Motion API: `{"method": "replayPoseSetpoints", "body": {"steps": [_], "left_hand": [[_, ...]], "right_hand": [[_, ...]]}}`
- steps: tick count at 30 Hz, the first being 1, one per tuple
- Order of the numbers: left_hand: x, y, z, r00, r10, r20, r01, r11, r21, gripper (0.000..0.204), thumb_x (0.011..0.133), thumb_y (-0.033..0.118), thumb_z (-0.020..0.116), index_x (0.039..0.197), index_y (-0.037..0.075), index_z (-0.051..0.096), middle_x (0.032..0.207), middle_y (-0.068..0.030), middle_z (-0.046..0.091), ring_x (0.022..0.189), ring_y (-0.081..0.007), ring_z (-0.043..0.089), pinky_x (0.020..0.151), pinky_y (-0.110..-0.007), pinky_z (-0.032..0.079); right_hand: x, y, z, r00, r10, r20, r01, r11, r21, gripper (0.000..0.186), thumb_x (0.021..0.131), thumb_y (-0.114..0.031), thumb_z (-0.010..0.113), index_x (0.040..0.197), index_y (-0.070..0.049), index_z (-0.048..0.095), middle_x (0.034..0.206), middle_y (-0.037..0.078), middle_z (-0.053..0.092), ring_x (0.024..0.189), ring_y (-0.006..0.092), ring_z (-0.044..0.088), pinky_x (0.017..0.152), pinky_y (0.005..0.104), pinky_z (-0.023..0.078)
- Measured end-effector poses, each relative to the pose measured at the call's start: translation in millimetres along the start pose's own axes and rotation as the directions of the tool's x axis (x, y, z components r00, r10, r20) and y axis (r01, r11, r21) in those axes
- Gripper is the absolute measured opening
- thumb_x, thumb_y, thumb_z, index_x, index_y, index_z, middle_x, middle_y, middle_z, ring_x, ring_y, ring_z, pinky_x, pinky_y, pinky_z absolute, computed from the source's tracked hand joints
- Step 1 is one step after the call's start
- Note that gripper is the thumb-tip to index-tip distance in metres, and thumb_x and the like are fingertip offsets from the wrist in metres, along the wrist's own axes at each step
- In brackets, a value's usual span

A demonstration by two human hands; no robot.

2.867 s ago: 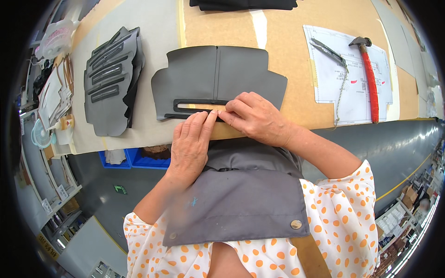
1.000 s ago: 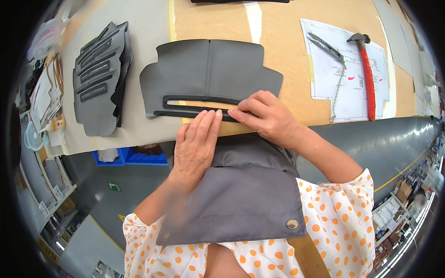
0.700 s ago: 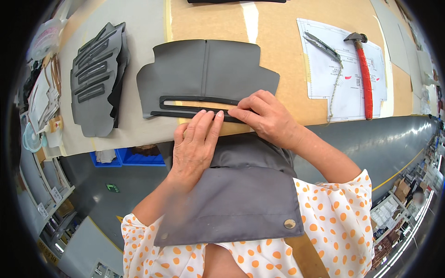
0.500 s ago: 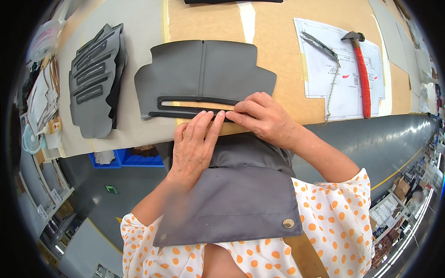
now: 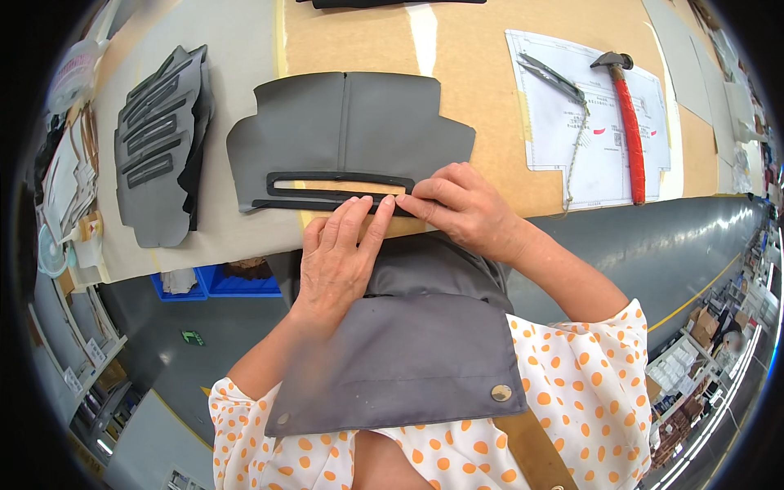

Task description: Assembling and finishing leather bag components by gluing, hammering, and trimming.

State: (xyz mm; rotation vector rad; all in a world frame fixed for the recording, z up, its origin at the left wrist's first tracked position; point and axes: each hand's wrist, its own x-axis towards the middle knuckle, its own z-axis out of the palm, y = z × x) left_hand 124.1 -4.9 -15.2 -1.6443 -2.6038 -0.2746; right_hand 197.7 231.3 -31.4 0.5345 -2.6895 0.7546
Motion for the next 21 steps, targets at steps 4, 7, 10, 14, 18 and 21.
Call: {"method": "replayPoseSetpoints", "body": {"steps": [4, 7, 10, 14, 18, 21], "left_hand": [[2, 2, -2, 1.000, 0.013, 0.010, -0.013, 0.999, 0.032, 0.058, 0.087, 0.010, 0.063, 0.145, 0.007, 0.057, 0.136, -0.0078, 0.054, 0.130, -0.0210, 0.051, 0.101, -0.037, 0.040], [3, 3, -1, 0.999, 0.036, 0.030, -0.039, 0.996, 0.083, 0.051, 0.093, 0.013, 0.060, 0.144, 0.013, 0.061, 0.136, -0.0034, 0.057, 0.126, -0.0170, 0.057, 0.098, -0.035, 0.042], [3, 2, 1, 0.999, 0.032, 0.030, -0.034, 0.997, 0.070, 0.049, 0.093, 0.013, 0.059, 0.143, 0.011, 0.061, 0.136, -0.0023, 0.058, 0.126, -0.0162, 0.057, 0.098, -0.034, 0.042], [1, 2, 0, 0.998, 0.057, 0.002, -0.057, 0.998, 0.024, 0.056, 0.089, 0.013, 0.062, 0.143, 0.004, 0.057, 0.137, -0.0075, 0.056, 0.130, -0.0201, 0.053, 0.100, -0.037, 0.041], [0, 2, 2, 0.999, 0.047, 0.004, -0.047, 0.999, 0.022, 0.055, 0.090, 0.013, 0.061, 0.144, 0.005, 0.056, 0.137, -0.0072, 0.058, 0.130, -0.0197, 0.053, 0.100, -0.037, 0.041], [-1, 0, 0, 0.999, 0.037, 0.003, -0.037, 0.999, -0.002, 0.051, 0.090, 0.012, 0.062, 0.141, 0.005, 0.059, 0.135, -0.0067, 0.059, 0.130, -0.0197, 0.054, 0.101, -0.038, 0.041]], "right_hand": [[-4, 0, 2, 0.986, 0.156, -0.062, -0.147, 0.981, 0.128, 0.041, 0.077, -0.001, 0.071, 0.117, -0.008, 0.074, 0.101, 0.003, 0.063, 0.087, 0.0232, 0.057, 0.075, 0.0339, 0.051], [-5, 0, 0, 0.985, 0.166, -0.052, -0.160, 0.981, 0.114, 0.042, 0.076, -0.001, 0.071, 0.118, -0.009, 0.074, 0.102, 0.003, 0.063, 0.088, 0.0232, 0.057, 0.075, 0.0339, 0.051], [-7, 2, -1, 0.997, 0.079, -0.011, -0.078, 0.996, 0.037, 0.043, 0.076, -0.002, 0.071, 0.119, -0.009, 0.074, 0.104, 0.002, 0.063, 0.090, 0.0227, 0.058, 0.077, 0.0343, 0.051], [-8, 4, -7, 0.998, -0.018, 0.057, 0.019, 1.000, -0.018, 0.046, 0.076, -0.005, 0.071, 0.122, -0.007, 0.073, 0.107, 0.001, 0.063, 0.096, 0.0216, 0.060, 0.081, 0.0351, 0.051], [-8, 7, -10, 0.996, -0.059, 0.072, 0.060, 0.998, -0.018, 0.046, 0.077, -0.007, 0.071, 0.123, -0.005, 0.072, 0.108, 0.002, 0.063, 0.098, 0.0210, 0.061, 0.082, 0.0351, 0.051], [-8, 8, -8, 0.995, -0.073, 0.066, 0.072, 0.997, 0.008, 0.045, 0.078, -0.007, 0.071, 0.123, -0.005, 0.072, 0.108, 0.002, 0.063, 0.097, 0.0210, 0.061, 0.082, 0.0356, 0.050]]}}
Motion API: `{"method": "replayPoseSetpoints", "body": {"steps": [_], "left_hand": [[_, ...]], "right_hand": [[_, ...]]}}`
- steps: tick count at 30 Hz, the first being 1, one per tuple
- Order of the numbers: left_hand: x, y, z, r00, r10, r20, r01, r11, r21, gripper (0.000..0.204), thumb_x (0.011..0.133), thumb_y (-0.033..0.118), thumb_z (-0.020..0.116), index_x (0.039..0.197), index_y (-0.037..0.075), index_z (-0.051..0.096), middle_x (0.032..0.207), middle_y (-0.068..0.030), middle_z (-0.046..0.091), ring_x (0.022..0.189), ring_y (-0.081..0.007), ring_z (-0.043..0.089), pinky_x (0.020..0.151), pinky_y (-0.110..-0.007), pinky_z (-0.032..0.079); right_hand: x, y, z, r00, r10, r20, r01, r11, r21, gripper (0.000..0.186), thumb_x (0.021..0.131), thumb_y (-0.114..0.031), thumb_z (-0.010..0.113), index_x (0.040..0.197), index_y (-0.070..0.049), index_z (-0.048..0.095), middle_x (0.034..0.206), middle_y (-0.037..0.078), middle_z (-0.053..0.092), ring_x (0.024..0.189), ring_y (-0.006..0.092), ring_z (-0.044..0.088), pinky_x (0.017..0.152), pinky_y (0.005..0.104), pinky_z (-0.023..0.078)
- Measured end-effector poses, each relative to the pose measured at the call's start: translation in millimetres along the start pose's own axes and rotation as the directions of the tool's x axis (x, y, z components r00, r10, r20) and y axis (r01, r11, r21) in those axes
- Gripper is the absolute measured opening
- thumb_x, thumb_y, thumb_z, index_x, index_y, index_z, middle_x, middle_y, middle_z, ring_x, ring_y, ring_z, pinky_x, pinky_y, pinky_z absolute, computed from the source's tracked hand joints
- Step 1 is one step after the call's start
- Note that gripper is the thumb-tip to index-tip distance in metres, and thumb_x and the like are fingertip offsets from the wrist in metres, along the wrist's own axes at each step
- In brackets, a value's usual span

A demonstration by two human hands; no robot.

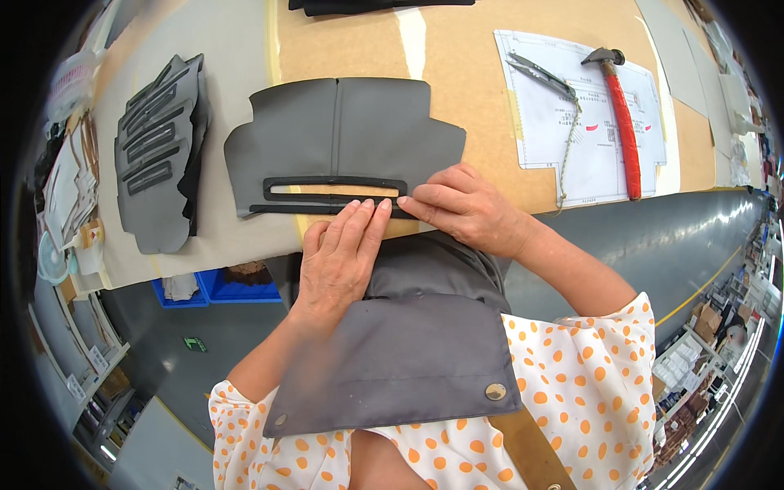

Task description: Assembling and finishing leather bag components by gluing, hammering, and trimming.

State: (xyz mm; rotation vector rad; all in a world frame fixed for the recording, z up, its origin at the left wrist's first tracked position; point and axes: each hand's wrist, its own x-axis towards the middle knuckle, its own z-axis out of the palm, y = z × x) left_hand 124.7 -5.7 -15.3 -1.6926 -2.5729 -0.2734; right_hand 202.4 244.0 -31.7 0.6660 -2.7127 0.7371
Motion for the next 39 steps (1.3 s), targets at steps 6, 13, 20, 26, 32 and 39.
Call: {"method": "replayPoseSetpoints", "body": {"steps": [6, 13, 20, 26, 32, 39], "left_hand": [[-10, -12, -10, 0.995, 0.022, -0.096, -0.041, 0.979, -0.201, 0.045, 0.089, 0.007, 0.062, 0.135, 0.006, 0.065, 0.129, -0.0070, 0.062, 0.126, -0.0223, 0.058, 0.104, -0.039, 0.042], [-16, -45, -17, 0.988, -0.130, -0.085, 0.112, 0.976, -0.184, 0.049, 0.086, 0.000, 0.062, 0.135, 0.004, 0.064, 0.128, -0.0083, 0.060, 0.122, -0.0252, 0.059, 0.100, -0.040, 0.044], [-21, -51, -14, 0.993, -0.121, -0.008, 0.118, 0.975, -0.191, 0.059, 0.084, -0.004, 0.062, 0.142, 0.009, 0.061, 0.135, -0.0076, 0.056, 0.125, -0.0250, 0.056, 0.100, -0.039, 0.042], [-21, -52, -17, 0.998, -0.068, -0.004, 0.067, 0.990, -0.127, 0.061, 0.082, 0.000, 0.063, 0.142, 0.006, 0.059, 0.134, -0.0078, 0.057, 0.124, -0.0229, 0.055, 0.097, -0.038, 0.043], [-19, -50, -22, 0.992, -0.072, 0.100, 0.086, 0.985, -0.148, 0.065, 0.082, -0.005, 0.060, 0.146, 0.008, 0.057, 0.139, -0.0075, 0.057, 0.130, -0.0244, 0.055, 0.103, -0.040, 0.041], [-23, -48, -26, 0.990, -0.098, 0.104, 0.099, 0.995, -0.006, 0.066, 0.081, -0.002, 0.063, 0.145, 0.009, 0.056, 0.139, -0.0045, 0.057, 0.131, -0.0219, 0.054, 0.101, -0.038, 0.042]], "right_hand": [[13, -15, 3, 0.956, 0.248, -0.159, -0.230, 0.965, 0.122, 0.043, 0.081, 0.002, 0.076, 0.123, -0.008, 0.072, 0.105, 0.006, 0.065, 0.087, 0.0239, 0.060, 0.073, 0.0363, 0.052], [56, -34, 31, 0.943, 0.313, -0.112, -0.273, 0.922, 0.274, 0.041, 0.083, 0.001, 0.073, 0.124, -0.007, 0.071, 0.103, 0.007, 0.064, 0.086, 0.0253, 0.058, 0.076, 0.0367, 0.052], [54, -28, 37, 0.991, 0.130, -0.029, -0.127, 0.988, 0.091, 0.048, 0.081, 0.001, 0.067, 0.129, -0.002, 0.068, 0.111, 0.006, 0.062, 0.089, 0.0235, 0.056, 0.080, 0.0344, 0.053], [54, -24, 32, 0.999, 0.038, 0.032, -0.039, 0.999, 0.024, 0.048, 0.082, -0.007, 0.065, 0.128, 0.003, 0.067, 0.115, 0.005, 0.061, 0.089, 0.0230, 0.056, 0.083, 0.0347, 0.052], [51, -26, 34, 0.999, 0.039, 0.000, -0.039, 0.999, 0.001, 0.046, 0.082, -0.007, 0.065, 0.127, 0.003, 0.066, 0.113, 0.006, 0.060, 0.091, 0.0233, 0.057, 0.083, 0.0343, 0.053], [39, -9, -11, 0.939, 0.255, -0.233, -0.275, 0.959, -0.061, 0.041, 0.085, 0.003, 0.067, 0.125, -0.006, 0.069, 0.112, 0.014, 0.067, 0.098, 0.0289, 0.064, 0.083, 0.0388, 0.055]]}}
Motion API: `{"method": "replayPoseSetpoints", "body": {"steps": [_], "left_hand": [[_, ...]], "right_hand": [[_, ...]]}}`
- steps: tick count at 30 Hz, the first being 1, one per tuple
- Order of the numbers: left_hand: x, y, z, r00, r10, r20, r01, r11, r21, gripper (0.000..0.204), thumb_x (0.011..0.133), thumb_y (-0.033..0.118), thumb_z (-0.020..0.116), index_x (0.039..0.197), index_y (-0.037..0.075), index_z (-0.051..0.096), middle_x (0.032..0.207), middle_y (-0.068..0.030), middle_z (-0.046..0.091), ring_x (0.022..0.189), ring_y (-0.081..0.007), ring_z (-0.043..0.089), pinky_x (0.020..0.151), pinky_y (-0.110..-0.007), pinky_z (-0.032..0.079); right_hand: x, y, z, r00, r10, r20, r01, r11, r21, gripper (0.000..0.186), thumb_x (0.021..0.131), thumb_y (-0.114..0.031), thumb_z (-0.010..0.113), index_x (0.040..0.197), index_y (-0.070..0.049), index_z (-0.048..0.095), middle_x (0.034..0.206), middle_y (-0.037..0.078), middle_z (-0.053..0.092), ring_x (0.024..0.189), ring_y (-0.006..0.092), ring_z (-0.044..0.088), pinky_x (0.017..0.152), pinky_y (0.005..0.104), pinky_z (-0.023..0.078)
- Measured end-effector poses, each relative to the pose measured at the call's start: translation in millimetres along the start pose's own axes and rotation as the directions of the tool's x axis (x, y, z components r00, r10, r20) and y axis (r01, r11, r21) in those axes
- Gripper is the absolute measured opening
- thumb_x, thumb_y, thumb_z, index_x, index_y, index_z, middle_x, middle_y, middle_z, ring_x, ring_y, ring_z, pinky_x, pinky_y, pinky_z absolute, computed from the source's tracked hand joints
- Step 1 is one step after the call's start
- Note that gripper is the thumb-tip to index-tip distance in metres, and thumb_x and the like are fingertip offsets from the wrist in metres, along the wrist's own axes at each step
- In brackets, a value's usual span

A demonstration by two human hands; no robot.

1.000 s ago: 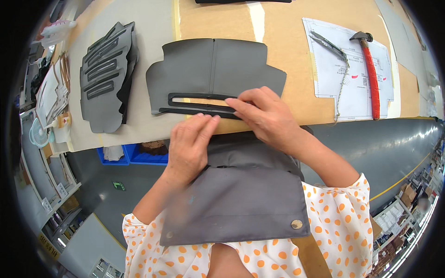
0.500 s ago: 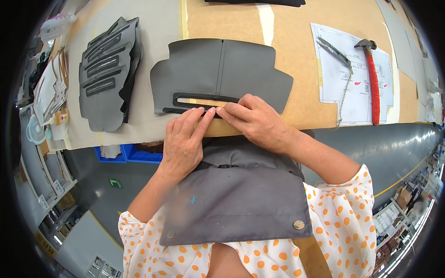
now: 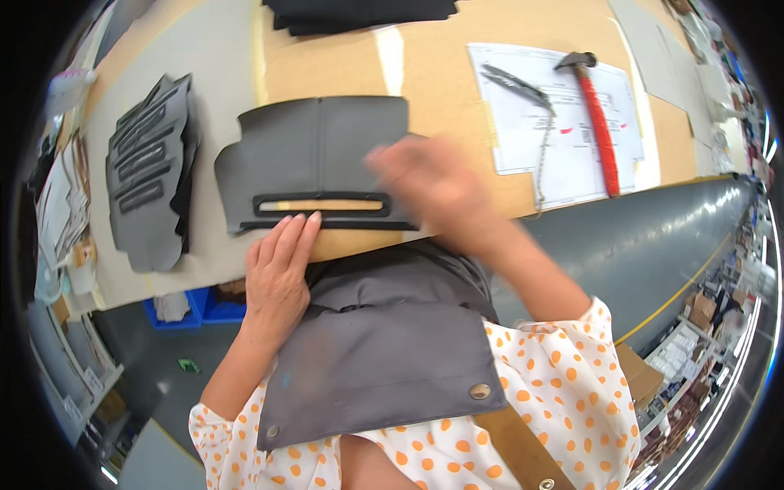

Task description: Assembling and finishing leather bag components by gluing, hammering, and trimming.

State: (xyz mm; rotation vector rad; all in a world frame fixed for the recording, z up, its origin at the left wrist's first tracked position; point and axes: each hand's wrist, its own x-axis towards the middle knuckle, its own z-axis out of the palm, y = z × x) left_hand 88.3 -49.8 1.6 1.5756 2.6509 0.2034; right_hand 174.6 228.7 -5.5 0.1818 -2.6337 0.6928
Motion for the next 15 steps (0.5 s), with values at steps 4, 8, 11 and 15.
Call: {"method": "replayPoseSetpoints", "body": {"steps": [4, 8, 11, 15], "left_hand": [[5, 3, -1, 1.000, 0.000, 0.001, 0.000, 0.998, -0.067, 0.072, 0.079, -0.011, 0.057, 0.147, 0.010, 0.055, 0.140, -0.0055, 0.057, 0.132, -0.0220, 0.053, 0.104, -0.038, 0.039], [2, 3, -1, 0.999, -0.022, 0.033, 0.024, 0.998, -0.054, 0.072, 0.079, -0.011, 0.058, 0.148, 0.010, 0.054, 0.141, -0.0053, 0.056, 0.133, -0.0218, 0.052, 0.105, -0.038, 0.038], [4, 3, -4, 1.000, -0.013, 0.020, 0.014, 0.998, -0.063, 0.074, 0.078, -0.011, 0.059, 0.149, 0.010, 0.053, 0.141, -0.0052, 0.055, 0.133, -0.0220, 0.052, 0.105, -0.038, 0.038], [3, 4, -4, 1.000, 0.010, 0.022, -0.009, 0.999, -0.036, 0.072, 0.080, -0.008, 0.060, 0.149, 0.009, 0.052, 0.139, -0.0059, 0.056, 0.132, -0.0228, 0.052, 0.104, -0.039, 0.039]], "right_hand": [[-35, 86, -85, 0.816, 0.421, -0.397, -0.542, 0.795, -0.273, 0.021, 0.100, -0.018, 0.069, 0.118, -0.009, 0.075, 0.119, 0.008, 0.071, 0.116, 0.0278, 0.061, 0.101, 0.0392, 0.046], [-57, 119, -108, 0.760, 0.477, -0.441, -0.627, 0.717, -0.304, 0.028, 0.102, -0.027, 0.067, 0.123, -0.010, 0.073, 0.122, 0.010, 0.070, 0.120, 0.0293, 0.060, 0.104, 0.0405, 0.046], [-89, 157, -127, 0.713, 0.524, -0.466, -0.698, 0.597, -0.396, 0.042, 0.100, -0.038, 0.068, 0.131, -0.009, 0.067, 0.127, 0.014, 0.067, 0.121, 0.0313, 0.060, 0.105, 0.0429, 0.046], [-111, 184, -116, 0.571, 0.701, -0.428, -0.815, 0.421, -0.397, 0.058, 0.099, -0.050, 0.065, 0.138, -0.006, 0.059, 0.127, 0.022, 0.063, 0.121, 0.0351, 0.059, 0.103, 0.0467, 0.046]]}}
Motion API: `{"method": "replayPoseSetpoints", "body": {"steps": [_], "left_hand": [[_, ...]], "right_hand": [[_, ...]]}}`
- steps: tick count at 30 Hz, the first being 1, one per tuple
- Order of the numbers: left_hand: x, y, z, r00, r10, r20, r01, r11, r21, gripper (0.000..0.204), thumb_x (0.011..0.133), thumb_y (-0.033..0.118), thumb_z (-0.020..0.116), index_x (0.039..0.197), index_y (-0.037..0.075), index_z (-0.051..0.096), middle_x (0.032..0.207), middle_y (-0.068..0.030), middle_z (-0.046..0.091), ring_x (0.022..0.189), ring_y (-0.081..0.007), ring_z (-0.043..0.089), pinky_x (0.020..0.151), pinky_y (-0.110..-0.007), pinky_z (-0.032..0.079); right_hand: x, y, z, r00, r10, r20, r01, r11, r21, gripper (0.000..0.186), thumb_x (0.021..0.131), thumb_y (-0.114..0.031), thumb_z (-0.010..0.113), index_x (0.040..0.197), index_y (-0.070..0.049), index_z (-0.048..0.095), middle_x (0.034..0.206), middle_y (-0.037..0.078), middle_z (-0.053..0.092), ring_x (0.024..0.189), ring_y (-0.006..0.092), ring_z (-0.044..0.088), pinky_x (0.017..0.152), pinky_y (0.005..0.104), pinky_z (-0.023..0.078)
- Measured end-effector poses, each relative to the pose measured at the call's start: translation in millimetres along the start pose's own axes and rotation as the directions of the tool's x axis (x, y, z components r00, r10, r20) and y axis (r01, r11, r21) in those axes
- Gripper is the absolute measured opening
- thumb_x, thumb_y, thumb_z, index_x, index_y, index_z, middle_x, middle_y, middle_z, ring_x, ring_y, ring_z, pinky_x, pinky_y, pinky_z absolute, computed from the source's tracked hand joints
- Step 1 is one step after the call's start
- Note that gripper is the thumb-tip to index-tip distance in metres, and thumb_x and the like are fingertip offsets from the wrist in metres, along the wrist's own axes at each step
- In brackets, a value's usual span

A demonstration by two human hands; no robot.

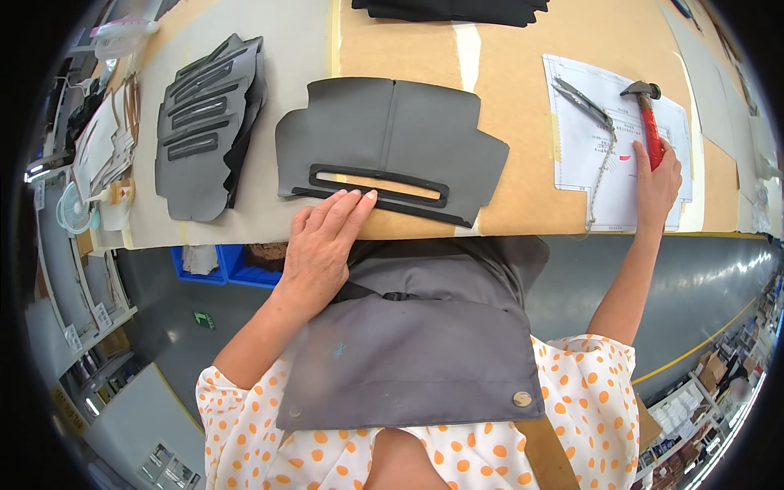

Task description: Assembling and finishing leather bag components by gluing, hammering, and trimming.

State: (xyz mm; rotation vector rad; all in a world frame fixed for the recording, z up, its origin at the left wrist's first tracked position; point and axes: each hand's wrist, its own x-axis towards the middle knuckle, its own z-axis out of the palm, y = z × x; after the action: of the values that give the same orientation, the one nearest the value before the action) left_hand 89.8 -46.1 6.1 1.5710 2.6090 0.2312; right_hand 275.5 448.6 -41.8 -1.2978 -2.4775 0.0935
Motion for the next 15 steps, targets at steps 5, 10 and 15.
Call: {"method": "replayPoseSetpoints", "body": {"steps": [5, 10, 15], "left_hand": [[-3, -2, 3, 0.999, -0.041, -0.004, 0.040, 0.993, -0.110, 0.076, 0.078, -0.013, 0.057, 0.150, 0.010, 0.051, 0.140, -0.0061, 0.056, 0.133, -0.0240, 0.052, 0.105, -0.040, 0.038], [-2, 2, 5, 0.999, -0.038, -0.020, 0.037, 0.998, -0.052, 0.075, 0.079, -0.013, 0.056, 0.150, 0.012, 0.052, 0.139, -0.0075, 0.056, 0.133, -0.0248, 0.052, 0.104, -0.040, 0.038], [-1, 6, 11, 0.997, -0.058, -0.049, 0.055, 0.996, -0.073, 0.074, 0.080, -0.012, 0.057, 0.149, 0.012, 0.053, 0.140, -0.0072, 0.056, 0.133, -0.0241, 0.052, 0.104, -0.040, 0.038]], "right_hand": [[4, -3, 4, 0.999, -0.031, 0.017, 0.032, 0.996, -0.082, 0.047, 0.106, -0.042, 0.055, 0.133, -0.004, 0.061, 0.124, 0.021, 0.064, 0.112, 0.0375, 0.063, 0.097, 0.0451, 0.050], [5, -3, 9, 1.000, -0.021, 0.020, 0.023, 0.994, -0.107, 0.046, 0.106, -0.041, 0.054, 0.132, -0.004, 0.062, 0.125, 0.021, 0.064, 0.114, 0.0380, 0.063, 0.096, 0.0460, 0.050], [13, 8, 4, 1.000, -0.029, 0.003, 0.029, 0.997, -0.068, 0.046, 0.108, -0.043, 0.051, 0.127, -0.003, 0.063, 0.120, 0.021, 0.066, 0.112, 0.0374, 0.064, 0.094, 0.0470, 0.051]]}}
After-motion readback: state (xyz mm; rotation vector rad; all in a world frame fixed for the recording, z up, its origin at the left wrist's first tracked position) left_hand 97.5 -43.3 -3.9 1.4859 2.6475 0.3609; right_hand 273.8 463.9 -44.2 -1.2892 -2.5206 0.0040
